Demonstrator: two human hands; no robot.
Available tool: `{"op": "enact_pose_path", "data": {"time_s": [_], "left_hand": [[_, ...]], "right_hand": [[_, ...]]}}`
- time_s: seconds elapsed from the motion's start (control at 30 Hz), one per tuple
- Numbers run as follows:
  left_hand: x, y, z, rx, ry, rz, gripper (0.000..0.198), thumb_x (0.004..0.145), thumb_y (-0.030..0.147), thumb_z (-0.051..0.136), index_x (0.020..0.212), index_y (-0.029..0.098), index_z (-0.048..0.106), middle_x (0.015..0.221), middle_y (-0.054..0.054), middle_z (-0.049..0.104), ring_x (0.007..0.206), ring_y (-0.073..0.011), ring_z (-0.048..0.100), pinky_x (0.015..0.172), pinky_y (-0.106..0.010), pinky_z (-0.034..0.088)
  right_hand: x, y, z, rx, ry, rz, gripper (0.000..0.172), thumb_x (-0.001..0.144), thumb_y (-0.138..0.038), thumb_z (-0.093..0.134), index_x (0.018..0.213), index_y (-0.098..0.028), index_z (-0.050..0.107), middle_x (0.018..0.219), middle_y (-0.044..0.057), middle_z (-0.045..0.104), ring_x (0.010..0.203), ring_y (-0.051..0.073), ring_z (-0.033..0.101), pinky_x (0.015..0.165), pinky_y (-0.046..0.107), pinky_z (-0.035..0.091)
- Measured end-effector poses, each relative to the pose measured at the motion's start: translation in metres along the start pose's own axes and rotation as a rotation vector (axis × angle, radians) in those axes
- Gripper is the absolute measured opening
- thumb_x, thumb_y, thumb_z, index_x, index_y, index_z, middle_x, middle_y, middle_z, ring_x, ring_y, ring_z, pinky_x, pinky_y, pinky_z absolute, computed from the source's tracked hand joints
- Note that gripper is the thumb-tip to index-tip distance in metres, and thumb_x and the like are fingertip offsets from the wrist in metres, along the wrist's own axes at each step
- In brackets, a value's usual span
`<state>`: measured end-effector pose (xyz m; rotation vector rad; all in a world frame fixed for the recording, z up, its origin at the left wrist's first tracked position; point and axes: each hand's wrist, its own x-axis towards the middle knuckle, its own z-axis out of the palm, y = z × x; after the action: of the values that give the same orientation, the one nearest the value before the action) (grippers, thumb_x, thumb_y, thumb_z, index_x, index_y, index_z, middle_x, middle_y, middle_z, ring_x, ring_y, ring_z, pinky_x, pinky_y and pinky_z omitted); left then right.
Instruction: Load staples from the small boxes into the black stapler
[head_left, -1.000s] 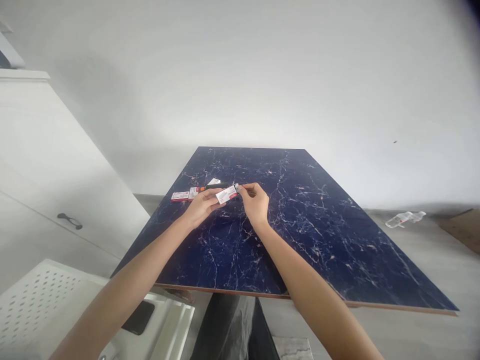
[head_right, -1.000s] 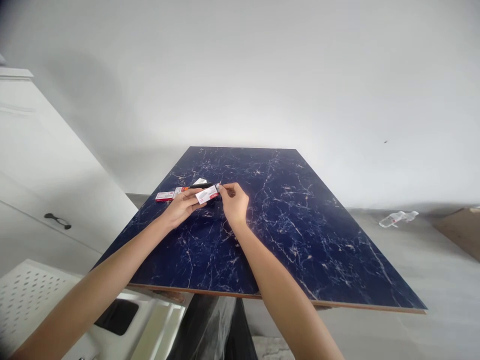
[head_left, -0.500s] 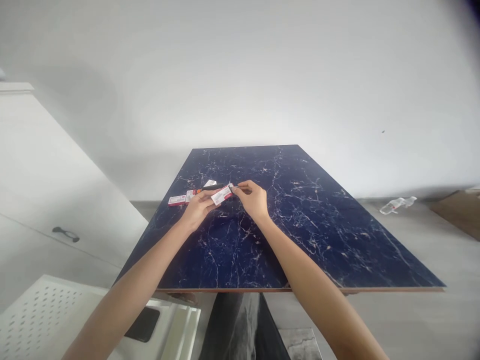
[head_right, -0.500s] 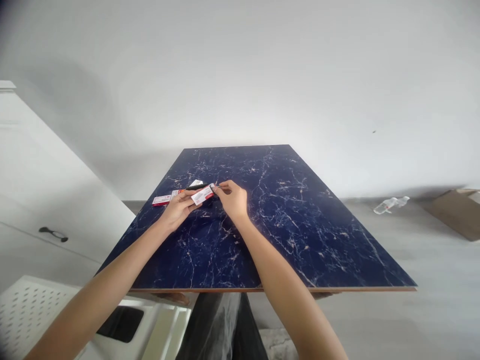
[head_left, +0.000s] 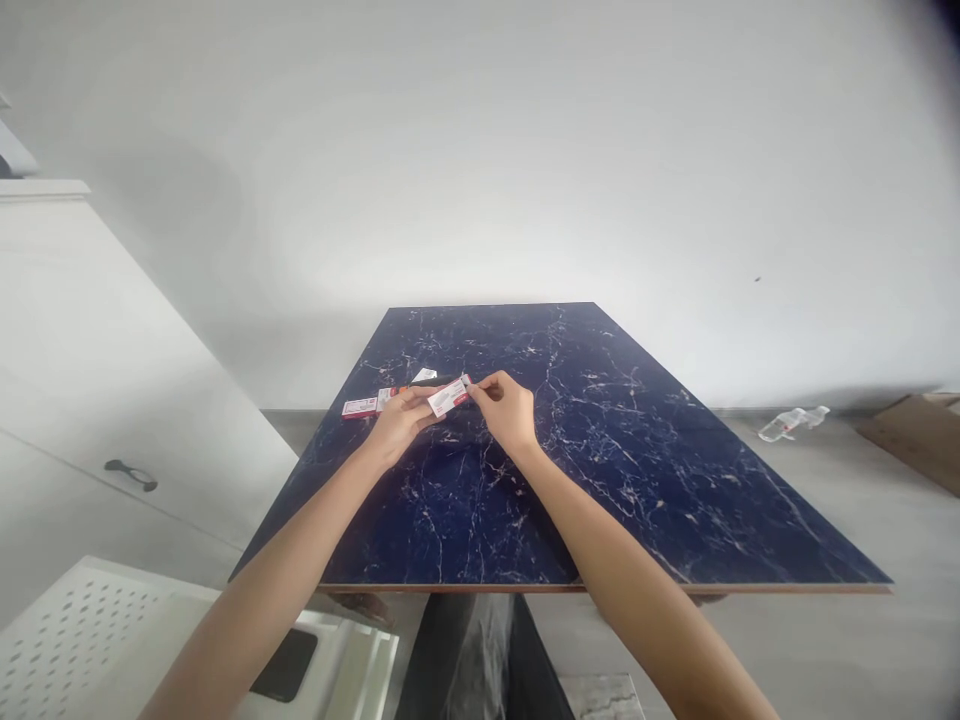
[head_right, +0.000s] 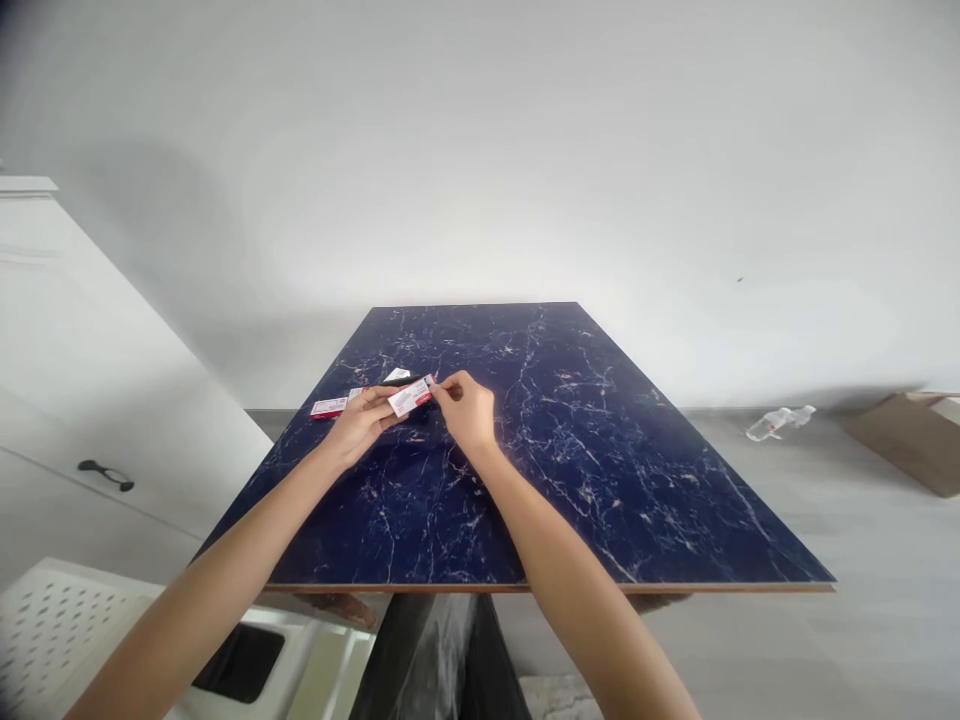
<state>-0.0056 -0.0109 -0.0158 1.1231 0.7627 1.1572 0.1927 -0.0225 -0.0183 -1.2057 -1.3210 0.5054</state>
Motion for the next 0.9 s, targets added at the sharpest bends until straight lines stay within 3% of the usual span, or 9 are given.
{"op": "enact_pose_path", "data": {"time_s": [0.13, 0.2, 0.37, 0.53, 0.67, 0.77, 0.9], "left_hand": [[-0.001, 0.003, 0.001, 0.017, 0.0, 0.028, 0.029, 0.07, 0.024, 0.087, 0.097, 0.017, 0.076, 0.116, -0.01, 0.074, 0.11, -0.027, 0.067, 0.094, -0.041, 0.055], [-0.001, 0.004, 0.001, 0.031, -0.021, 0.026, 0.029, 0.069, 0.025, 0.087, 0.095, 0.017, 0.077, 0.116, -0.01, 0.074, 0.109, -0.0273, 0.068, 0.096, -0.042, 0.054], [-0.002, 0.002, 0.001, 0.133, -0.043, 0.015, 0.032, 0.069, 0.028, 0.087, 0.098, 0.017, 0.077, 0.113, -0.011, 0.075, 0.104, -0.0271, 0.069, 0.095, -0.043, 0.053], [-0.002, -0.002, 0.003, 0.077, -0.023, 0.012, 0.034, 0.071, 0.029, 0.086, 0.102, 0.018, 0.077, 0.121, -0.011, 0.073, 0.109, -0.0283, 0.068, 0.092, -0.041, 0.055], [0.0, -0.003, 0.001, -0.033, 0.02, 0.04, 0.033, 0.073, 0.027, 0.085, 0.104, 0.019, 0.077, 0.118, -0.01, 0.073, 0.114, -0.0285, 0.066, 0.095, -0.041, 0.054], [0.003, -0.003, -0.003, -0.092, 0.038, 0.06, 0.032, 0.074, 0.025, 0.084, 0.105, 0.019, 0.077, 0.115, -0.009, 0.074, 0.112, -0.0267, 0.067, 0.098, -0.04, 0.054], [0.004, -0.002, -0.008, -0.103, 0.036, 0.059, 0.03, 0.074, 0.023, 0.084, 0.103, 0.02, 0.077, 0.115, -0.008, 0.074, 0.11, -0.0254, 0.067, 0.095, -0.038, 0.055]], "right_hand": [[0.002, -0.008, -0.006, -0.056, -0.027, -0.147, 0.012, 0.088, -0.034, 0.064, 0.086, -0.023, 0.069, 0.089, 0.003, 0.075, 0.079, 0.018, 0.07, 0.077, 0.03, 0.055], [0.002, -0.008, -0.004, -0.011, 0.012, -0.115, 0.012, 0.086, -0.033, 0.065, 0.09, -0.021, 0.069, 0.096, 0.006, 0.074, 0.082, 0.019, 0.072, 0.077, 0.031, 0.056], [0.001, -0.005, -0.001, 0.099, 0.037, 0.011, 0.019, 0.082, -0.032, 0.071, 0.096, -0.021, 0.067, 0.09, 0.005, 0.075, 0.084, 0.02, 0.072, 0.08, 0.032, 0.058], [-0.002, -0.007, -0.004, -0.005, -0.014, -0.051, 0.011, 0.089, -0.032, 0.063, 0.092, -0.023, 0.068, 0.09, 0.003, 0.077, 0.082, 0.02, 0.072, 0.082, 0.034, 0.057], [-0.007, -0.009, 0.0, -0.189, -0.099, -0.246, 0.024, 0.095, -0.026, 0.052, 0.114, -0.026, 0.068, 0.109, 0.006, 0.075, 0.1, 0.023, 0.069, 0.093, 0.039, 0.054], [-0.012, -0.01, 0.006, -0.282, -0.204, -0.398, 0.042, 0.094, -0.019, 0.049, 0.135, -0.024, 0.057, 0.122, 0.011, 0.07, 0.121, 0.028, 0.058, 0.102, 0.045, 0.05], [-0.017, -0.01, 0.011, -0.164, -0.253, -0.356, 0.048, 0.091, -0.017, 0.05, 0.138, -0.023, 0.052, 0.129, 0.011, 0.065, 0.122, 0.028, 0.057, 0.098, 0.045, 0.053]]}}
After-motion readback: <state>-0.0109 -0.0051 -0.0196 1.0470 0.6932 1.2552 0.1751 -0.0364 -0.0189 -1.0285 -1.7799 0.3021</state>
